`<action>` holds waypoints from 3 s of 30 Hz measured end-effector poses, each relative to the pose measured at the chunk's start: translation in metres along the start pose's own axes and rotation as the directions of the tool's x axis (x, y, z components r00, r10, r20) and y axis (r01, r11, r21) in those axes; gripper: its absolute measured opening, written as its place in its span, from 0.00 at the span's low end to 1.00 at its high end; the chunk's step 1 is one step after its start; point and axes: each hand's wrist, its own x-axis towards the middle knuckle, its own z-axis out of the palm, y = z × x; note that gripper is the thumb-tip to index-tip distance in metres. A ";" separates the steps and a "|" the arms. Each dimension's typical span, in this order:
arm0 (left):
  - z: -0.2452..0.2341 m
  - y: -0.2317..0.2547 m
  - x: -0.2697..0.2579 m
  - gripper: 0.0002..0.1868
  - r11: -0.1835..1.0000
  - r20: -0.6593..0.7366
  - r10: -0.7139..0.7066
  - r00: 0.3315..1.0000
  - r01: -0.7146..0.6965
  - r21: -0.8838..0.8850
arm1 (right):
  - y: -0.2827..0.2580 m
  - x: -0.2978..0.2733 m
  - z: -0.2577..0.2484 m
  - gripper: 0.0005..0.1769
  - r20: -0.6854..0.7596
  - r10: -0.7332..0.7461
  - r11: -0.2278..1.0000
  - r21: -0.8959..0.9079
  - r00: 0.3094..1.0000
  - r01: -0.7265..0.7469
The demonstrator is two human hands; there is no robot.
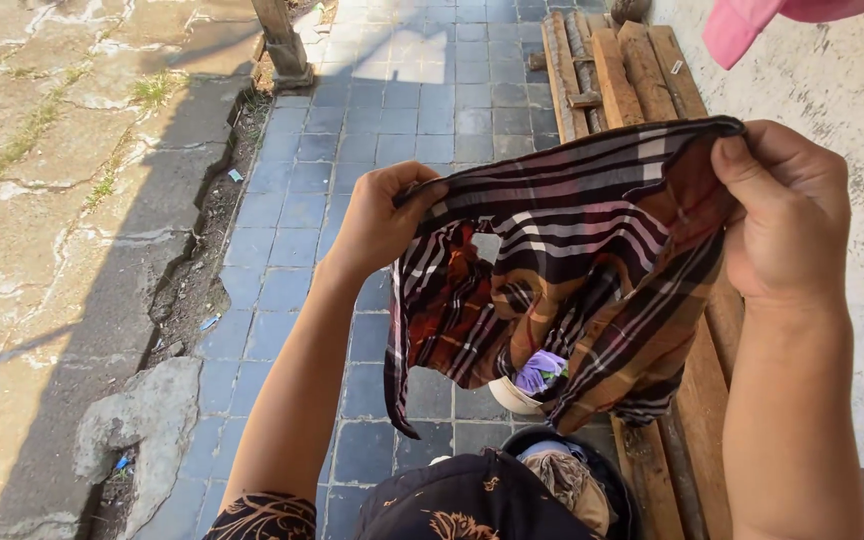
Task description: Picking clothes from buckets and hanging them on wire hangers outdoors.
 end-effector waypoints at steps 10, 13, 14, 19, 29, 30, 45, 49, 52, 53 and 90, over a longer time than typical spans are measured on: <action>-0.002 0.058 0.016 0.20 0.921 0.046 0.184 0.982 -0.189 0.340 | -0.024 -0.003 -0.021 0.07 -0.142 -0.030 1.000 -0.013 0.989 0.028; -0.006 0.056 0.020 0.16 0.891 0.020 0.195 0.981 -0.186 0.414 | -0.024 -0.001 -0.019 0.08 -0.136 -0.003 0.998 0.059 0.991 0.011; -0.008 0.056 0.021 0.16 0.890 0.020 0.201 0.979 -0.191 0.414 | -0.027 0.001 -0.017 0.08 -0.137 -0.009 0.998 0.057 0.991 0.017; -0.013 0.048 0.023 0.13 0.818 -0.037 0.394 0.918 -0.332 0.470 | -0.034 0.000 -0.007 0.07 -0.141 -0.038 0.996 -0.084 0.989 0.026; -0.012 0.042 0.043 0.12 0.987 0.003 0.157 0.988 -0.157 -0.032 | -0.043 -0.003 -0.022 0.08 -0.134 -0.031 0.999 0.003 0.991 0.032; -0.011 0.042 0.046 0.12 0.986 0.013 0.151 0.988 -0.150 -0.079 | -0.043 -0.003 -0.024 0.09 -0.140 -0.040 0.999 0.009 0.989 0.042; 0.043 0.093 0.047 0.14 0.893 -0.046 0.250 0.967 -0.249 -0.376 | -0.007 -0.004 0.038 0.19 0.063 -0.120 0.985 -0.117 0.991 0.127; 0.051 0.112 0.038 0.26 0.901 0.160 0.430 0.889 -0.409 -0.145 | 0.003 0.002 0.089 0.29 0.225 -0.131 0.948 -0.255 0.966 0.188; 0.029 0.095 0.028 0.38 0.897 0.177 0.440 0.881 -0.421 -0.134 | 0.018 0.007 0.058 0.16 0.146 -0.103 0.986 -0.116 0.984 0.120; 0.029 0.077 0.021 0.38 0.895 0.178 0.445 0.878 -0.426 -0.136 | 0.012 0.009 0.057 0.16 0.143 -0.108 0.985 -0.117 0.984 0.125; 0.186 0.073 0.036 0.13 0.751 0.465 0.155 0.872 0.202 -0.629 | -0.002 -0.076 -0.090 0.12 -0.560 0.107 0.912 -0.274 0.821 -0.306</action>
